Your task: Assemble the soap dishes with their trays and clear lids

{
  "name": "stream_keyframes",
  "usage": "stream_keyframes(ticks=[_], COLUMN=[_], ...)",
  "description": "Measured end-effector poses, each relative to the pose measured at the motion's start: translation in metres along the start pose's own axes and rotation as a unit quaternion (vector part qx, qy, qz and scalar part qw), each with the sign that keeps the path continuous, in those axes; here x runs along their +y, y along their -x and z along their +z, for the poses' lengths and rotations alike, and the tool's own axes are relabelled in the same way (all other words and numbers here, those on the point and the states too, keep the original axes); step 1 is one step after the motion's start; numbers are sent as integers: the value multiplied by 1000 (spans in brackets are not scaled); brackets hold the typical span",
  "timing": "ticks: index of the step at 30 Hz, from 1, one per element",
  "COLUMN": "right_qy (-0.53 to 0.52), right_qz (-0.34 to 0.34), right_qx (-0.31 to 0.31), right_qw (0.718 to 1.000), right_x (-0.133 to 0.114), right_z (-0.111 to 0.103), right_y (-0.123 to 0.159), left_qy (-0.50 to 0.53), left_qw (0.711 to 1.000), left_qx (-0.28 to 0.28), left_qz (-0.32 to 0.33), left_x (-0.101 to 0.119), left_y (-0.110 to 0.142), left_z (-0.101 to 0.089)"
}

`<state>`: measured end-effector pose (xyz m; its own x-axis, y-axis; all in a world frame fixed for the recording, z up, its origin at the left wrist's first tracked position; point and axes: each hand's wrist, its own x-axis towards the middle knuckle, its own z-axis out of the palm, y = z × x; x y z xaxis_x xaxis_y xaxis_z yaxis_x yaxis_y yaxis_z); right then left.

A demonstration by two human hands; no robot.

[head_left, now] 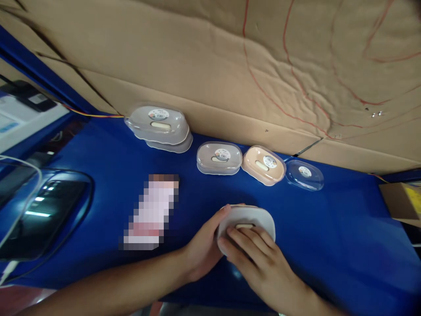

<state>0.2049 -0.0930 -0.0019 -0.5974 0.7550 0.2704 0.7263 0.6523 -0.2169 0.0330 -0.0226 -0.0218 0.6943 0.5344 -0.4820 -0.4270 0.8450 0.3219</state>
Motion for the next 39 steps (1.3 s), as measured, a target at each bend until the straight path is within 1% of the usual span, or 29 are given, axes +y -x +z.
stream_keyframes(ticks=[2,4,5,6,7,8,9,11,13,15,18,20,22,24,26,27,29,31,33,34,35,37,39], right_qy=[-30,-67,-74,-56,-20,18,43,91,134,156,158,150,117,67,28,11,-26,-57,-76,-72,-60,-39,-33], right_qz=[-13,-16,-6,60,145,227,285,334,346,341,324,332,346,343,328,316,275,203,96,41,3,-35,-43], right_qx=[-20,-11,10,49,77,99,110,98,82,76,64,47,20,5,22,34,42,26,-7,-36,-50,-30,-7], right_qw=[999,998,997,995,986,969,951,933,925,924,931,930,931,937,944,948,960,977,992,996,997,998,999], right_x=[10,36,53,72,92,112,129,153,163,161,155,156,162,165,159,151,128,98,68,55,45,33,30], right_z=[-4,-11,-13,-14,-14,-12,-10,-4,0,-2,-9,-14,-18,-24,-32,-37,-44,-45,-38,-32,-25,-11,-1], right_y=[2,9,14,18,23,27,30,36,40,44,49,55,61,64,63,60,52,41,29,23,19,12,10], left_qy=[-13,-17,-18,-20,-21,-22,-23,-24,-23,-22,-21,-23,-25,-28,-31,-32,-37,-45,-53,-56,-59,-64,-72], left_qw=[1000,1000,999,999,998,997,997,996,997,997,997,997,996,996,995,995,995,994,995,996,996,995,995], left_qx=[5,20,32,46,59,71,79,81,78,76,74,73,73,77,80,81,83,78,48,32,21,13,21], left_qz=[7,10,11,12,9,4,-1,-13,-17,-17,-21,-27,-32,-38,-41,-44,-48,-55,-64,-67,-69,-70,-66], left_x=[3,7,8,9,9,9,8,6,3,1,1,2,3,3,2,2,0,-1,-2,-2,-3,-4,-5], left_y=[1,2,2,2,2,2,2,2,1,1,1,2,2,3,3,3,2,1,-1,-2,-2,-3,-2], left_z=[1,2,2,2,2,2,2,0,-1,-1,-1,0,1,0,0,-1,-2,-3,-4,-4,-4,-3,-3])
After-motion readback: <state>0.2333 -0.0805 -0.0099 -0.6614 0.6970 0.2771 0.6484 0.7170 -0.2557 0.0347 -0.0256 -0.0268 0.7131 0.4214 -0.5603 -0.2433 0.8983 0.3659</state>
